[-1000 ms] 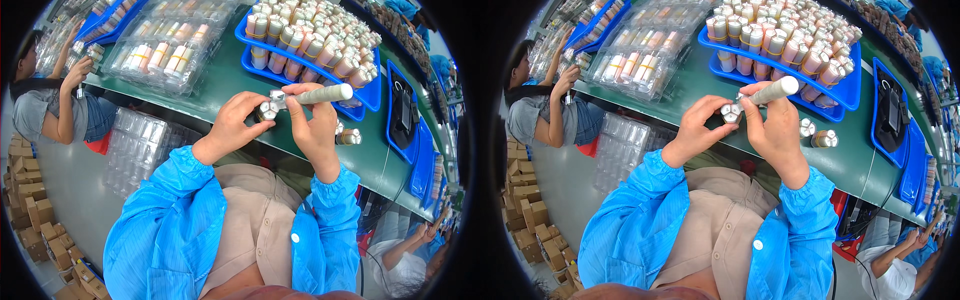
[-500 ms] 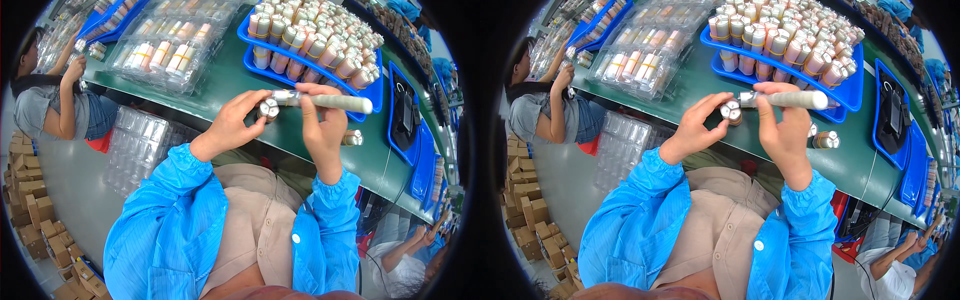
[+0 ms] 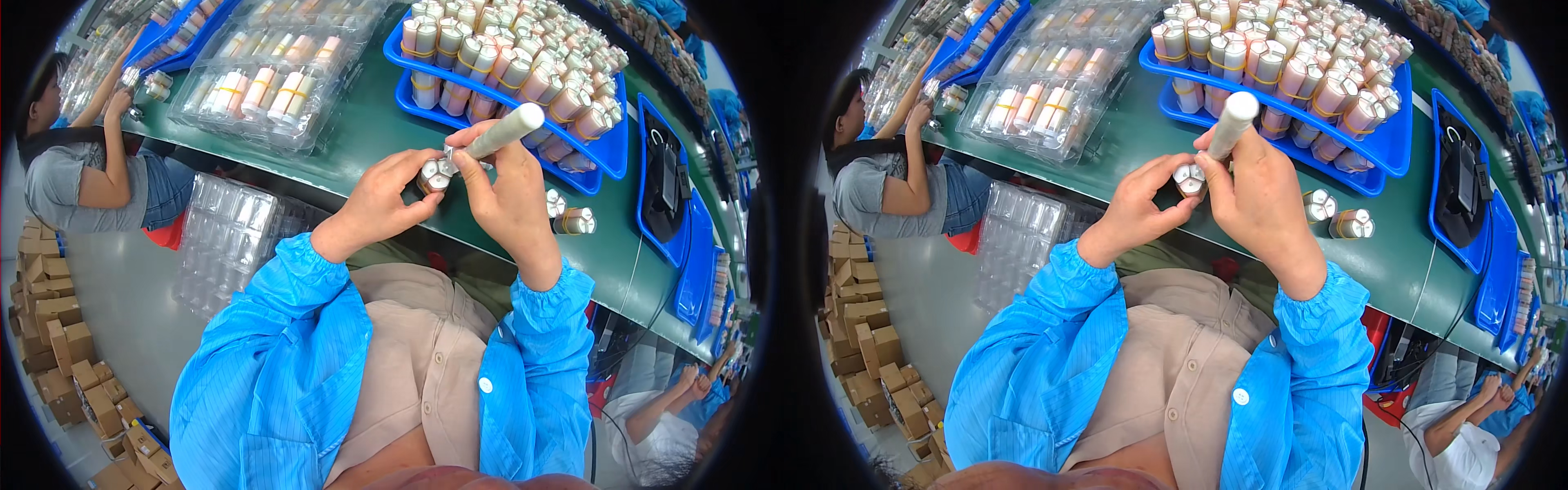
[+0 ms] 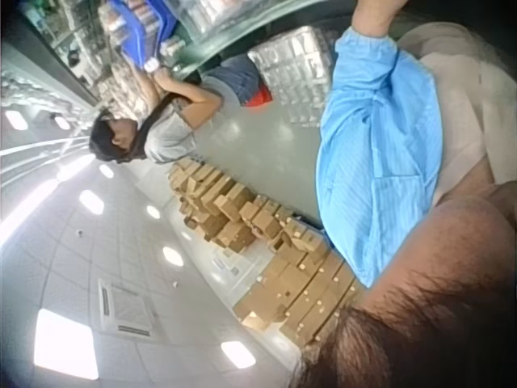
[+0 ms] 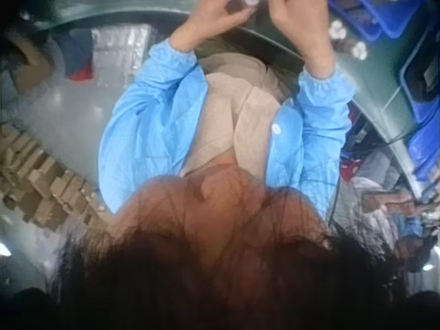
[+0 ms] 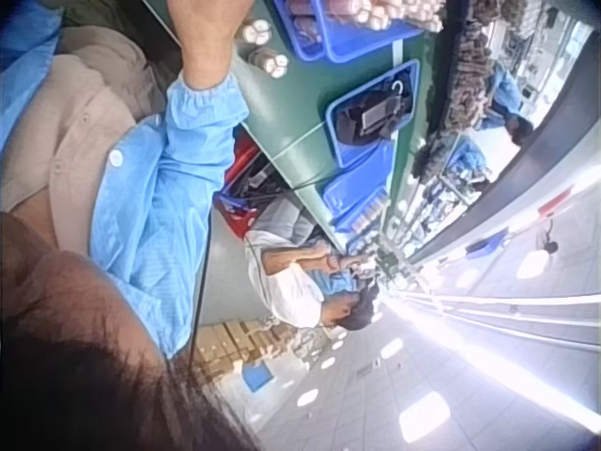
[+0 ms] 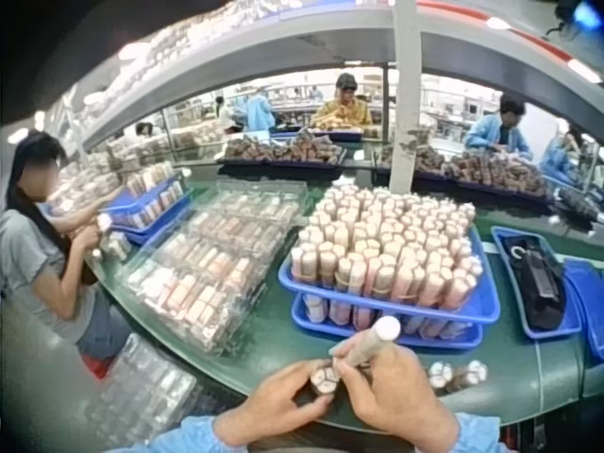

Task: The person assembles small cylindrical plastic components by hand, fusing parts together with a handheld heat tool.

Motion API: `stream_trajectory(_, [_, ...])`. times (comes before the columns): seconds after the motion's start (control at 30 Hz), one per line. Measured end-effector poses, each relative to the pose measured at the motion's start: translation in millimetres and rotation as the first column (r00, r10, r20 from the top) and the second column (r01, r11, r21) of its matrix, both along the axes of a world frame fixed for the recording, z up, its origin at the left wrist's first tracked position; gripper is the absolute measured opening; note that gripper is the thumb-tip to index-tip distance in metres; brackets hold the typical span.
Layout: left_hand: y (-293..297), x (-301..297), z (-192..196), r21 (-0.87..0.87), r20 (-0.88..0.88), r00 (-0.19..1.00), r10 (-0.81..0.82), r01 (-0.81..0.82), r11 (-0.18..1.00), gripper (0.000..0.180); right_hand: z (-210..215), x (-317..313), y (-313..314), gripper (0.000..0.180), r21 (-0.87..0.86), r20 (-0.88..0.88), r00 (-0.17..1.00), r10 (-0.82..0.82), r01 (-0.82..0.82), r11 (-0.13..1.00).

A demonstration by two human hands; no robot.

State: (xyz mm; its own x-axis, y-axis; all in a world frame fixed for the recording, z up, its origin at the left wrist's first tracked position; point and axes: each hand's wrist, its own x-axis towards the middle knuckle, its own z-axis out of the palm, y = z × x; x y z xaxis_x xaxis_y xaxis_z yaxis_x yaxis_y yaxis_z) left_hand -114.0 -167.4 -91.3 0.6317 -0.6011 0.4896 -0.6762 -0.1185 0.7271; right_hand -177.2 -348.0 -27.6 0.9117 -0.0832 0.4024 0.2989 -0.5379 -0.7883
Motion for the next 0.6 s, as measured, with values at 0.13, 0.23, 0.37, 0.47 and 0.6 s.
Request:
stream_trajectory(0.13, [3.6,0.3,-1.6,-0.017,0.022,0.999,0.026,-0.026,1.0,0.047,-13.2,1.7,9.2,0.022,-0.257,0.271,0.96,0.074,-0.002,0.967])
stream_trajectory(0.23, [6.6,2.3,-7.3,-0.052,0.127,0.992,0.018,-0.012,0.999,0.047,-27.6,-7.6,14.1,0.016,-0.025,0.296,0.955,0.007,0.0,1.0])
stream_trajectory(0.37, [26.8,-10.4,14.5,-0.154,-0.05,0.999,0.01,-0.018,0.988,0.054,-44.5,-26.5,3.8,0.02,0.34,0.297,0.919,-0.26,0.153,0.928])
stream_trajectory(0.47, [71.2,12.6,52.5,-0.252,0.435,0.791,0.43,-0.351,0.902,0.058,-56.9,-38.3,2.9,0.02,-0.008,0.269,0.961,-0.06,0.064,0.998])
stream_trajectory(0.6, [152.4,96.2,94.5,-0.264,0.577,0.356,0.735,-0.77,0.581,0.041,-72.0,-39.0,2.2,0.018,-0.013,0.255,0.966,-0.029,0.034,0.999])
